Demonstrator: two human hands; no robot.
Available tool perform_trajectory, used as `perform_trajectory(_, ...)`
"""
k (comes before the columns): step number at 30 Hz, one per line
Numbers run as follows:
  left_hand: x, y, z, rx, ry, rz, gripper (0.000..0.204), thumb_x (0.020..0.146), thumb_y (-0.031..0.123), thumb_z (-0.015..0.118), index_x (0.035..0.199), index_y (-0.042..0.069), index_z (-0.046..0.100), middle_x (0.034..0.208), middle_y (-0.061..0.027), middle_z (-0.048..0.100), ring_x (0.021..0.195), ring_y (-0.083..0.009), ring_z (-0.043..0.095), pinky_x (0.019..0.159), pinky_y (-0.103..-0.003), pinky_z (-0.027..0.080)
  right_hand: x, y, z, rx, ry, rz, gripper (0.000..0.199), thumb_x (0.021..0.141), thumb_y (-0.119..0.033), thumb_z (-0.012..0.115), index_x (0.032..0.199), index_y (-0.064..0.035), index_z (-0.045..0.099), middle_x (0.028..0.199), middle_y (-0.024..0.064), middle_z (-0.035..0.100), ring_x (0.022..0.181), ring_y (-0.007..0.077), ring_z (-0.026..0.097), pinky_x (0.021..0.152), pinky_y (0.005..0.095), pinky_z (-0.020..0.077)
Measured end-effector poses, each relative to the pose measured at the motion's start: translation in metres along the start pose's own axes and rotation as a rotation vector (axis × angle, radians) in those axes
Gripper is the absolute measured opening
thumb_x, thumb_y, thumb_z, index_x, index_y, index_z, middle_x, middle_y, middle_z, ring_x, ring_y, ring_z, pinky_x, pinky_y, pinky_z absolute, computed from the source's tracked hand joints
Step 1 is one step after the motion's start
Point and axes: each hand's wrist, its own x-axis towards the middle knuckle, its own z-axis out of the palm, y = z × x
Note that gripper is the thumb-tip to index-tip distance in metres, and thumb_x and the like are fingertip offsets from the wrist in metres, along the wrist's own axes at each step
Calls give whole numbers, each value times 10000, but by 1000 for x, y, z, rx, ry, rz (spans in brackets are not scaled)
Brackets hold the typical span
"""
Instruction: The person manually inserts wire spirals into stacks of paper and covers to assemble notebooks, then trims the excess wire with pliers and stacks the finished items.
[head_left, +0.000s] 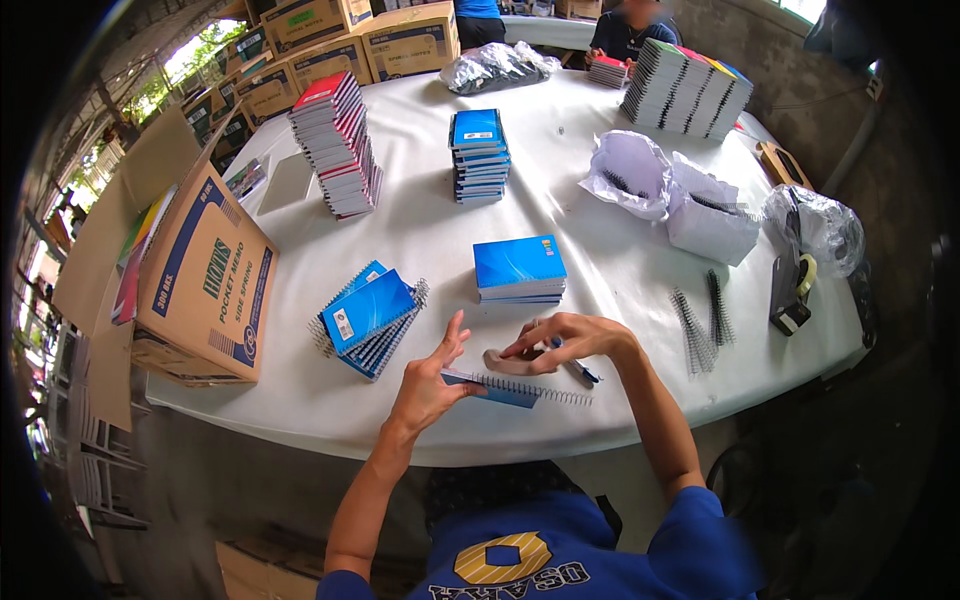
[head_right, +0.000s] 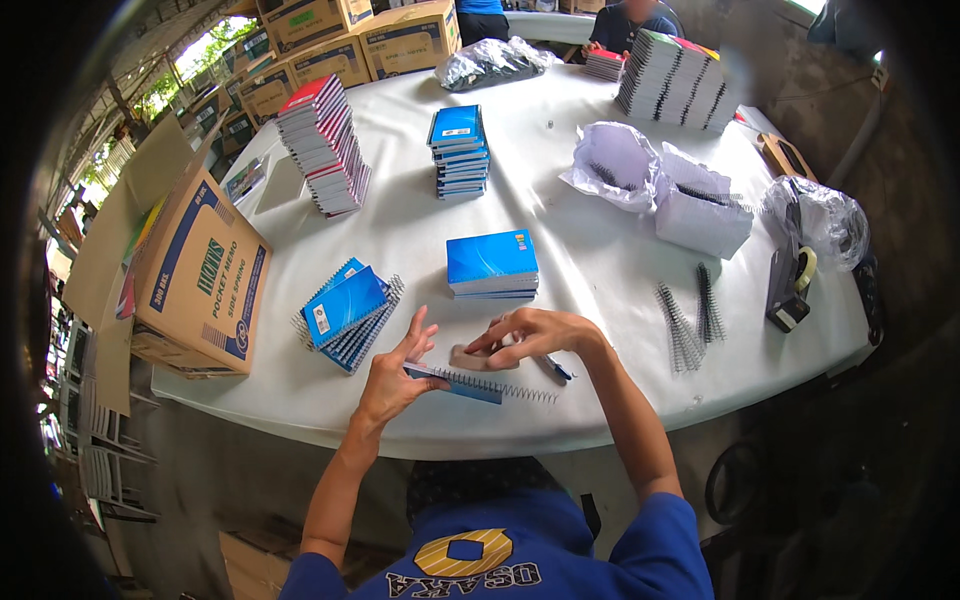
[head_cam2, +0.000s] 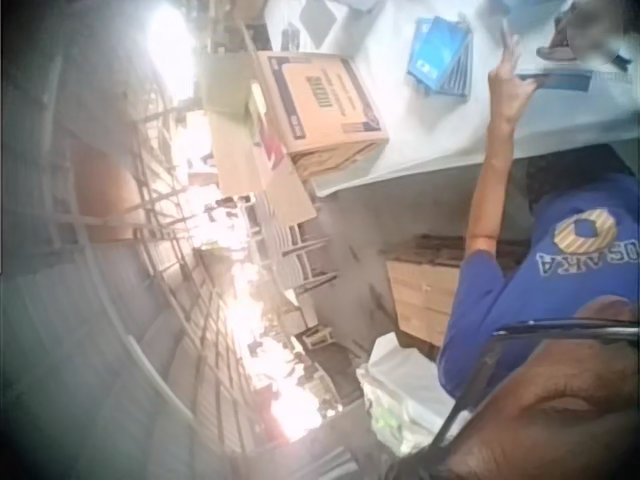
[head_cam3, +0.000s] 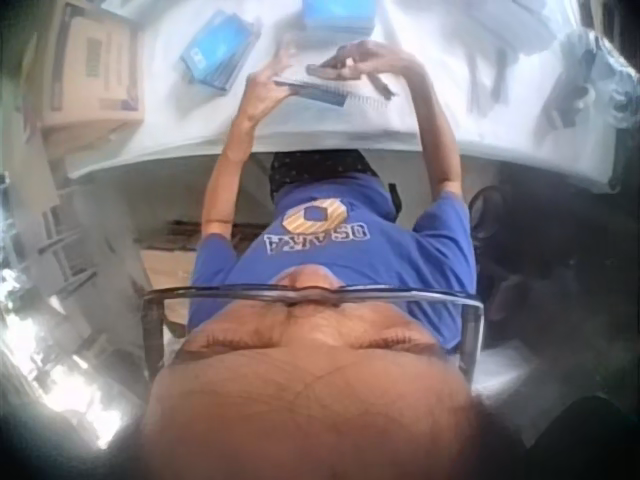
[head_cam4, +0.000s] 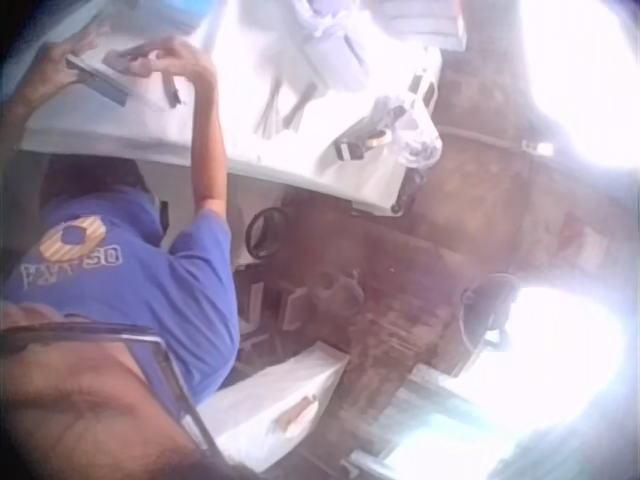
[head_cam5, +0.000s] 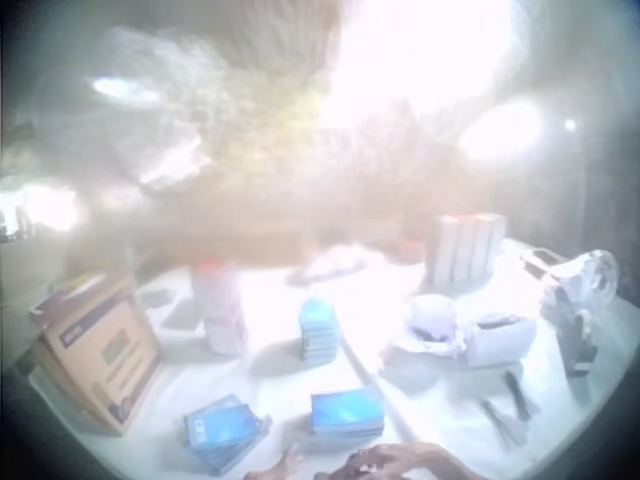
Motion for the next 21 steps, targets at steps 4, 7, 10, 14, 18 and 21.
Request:
perform_trajectory(4, -5, -12, 4, -251, 47, -25, 1112, 632, 158, 871, 1544, 223, 238, 1357, -181, 561, 1244, -332, 545, 949, -384, 544, 1, -11, 5, 254, -12, -175, 648, 785, -568, 676, 1205, -74, 698, 1098, 146, 695, 963, 250, 608, 844, 372, 449)
perform_trajectory(7, -6, -11, 4, -245, 65, -25, 1044, 659, 172, 863, 1532, 157, 290, 1341, -180, 585, 1229, -276, 586, 931, -337, 540, 5, -15, 1, 48, 19, -18, 664, 795, -582, 641, 1215, -70, 692, 1104, 131, 692, 983, 247, 606, 851, 373, 441)
perform_trajectory(10, -9, -18, 4, -265, 62, 13, 1021, 674, 182, 853, 1531, 162, 298, 1333, -165, 597, 1227, -254, 589, 916, -330, 539, 6, -27, 3, 113, -7, -74, 636, 819, -548, 646, 1223, -59, 683, 1080, 139, 703, 1008, 248, 609, 865, 371, 450)
perform_trajectory(14, -7, -18, 7, -285, 59, 45, 1009, 687, 197, 844, 1532, 151, 294, 1322, -144, 612, 1219, -241, 594, 930, -322, 529, 10, -2, 5, 388, 36, -206, 641, 821, -582, 643, 1207, -72, 696, 1096, 136, 703, 1040, 273, 617, 901, 376, 450)
perform_trajectory(18, -11, -16, 3, -303, 23, -37, 1008, 700, 253, 835, 1533, 130, 281, 1337, -121, 606, 1217, -213, 588, 973, -318, 507, 15, -31, 6, 44, 4, 38, 564, 848, -540, 642, 1222, -121, 697, 1094, 131, 703, 1026, 269, 621, 921, 399, 441)
perform_trajectory(21, -12, -19, 0, -402, -1, -23, 950, 746, 320, 806, 1521, 94, 305, 1343, -110, 604, 1222, -211, 579, 1012, -326, 474, 0, -27, 3, 77, 60, -18, 560, 835, -523, 659, 1236, -132, 690, 1113, 125, 690, 1036, 260, 619, 922, 383, 441)
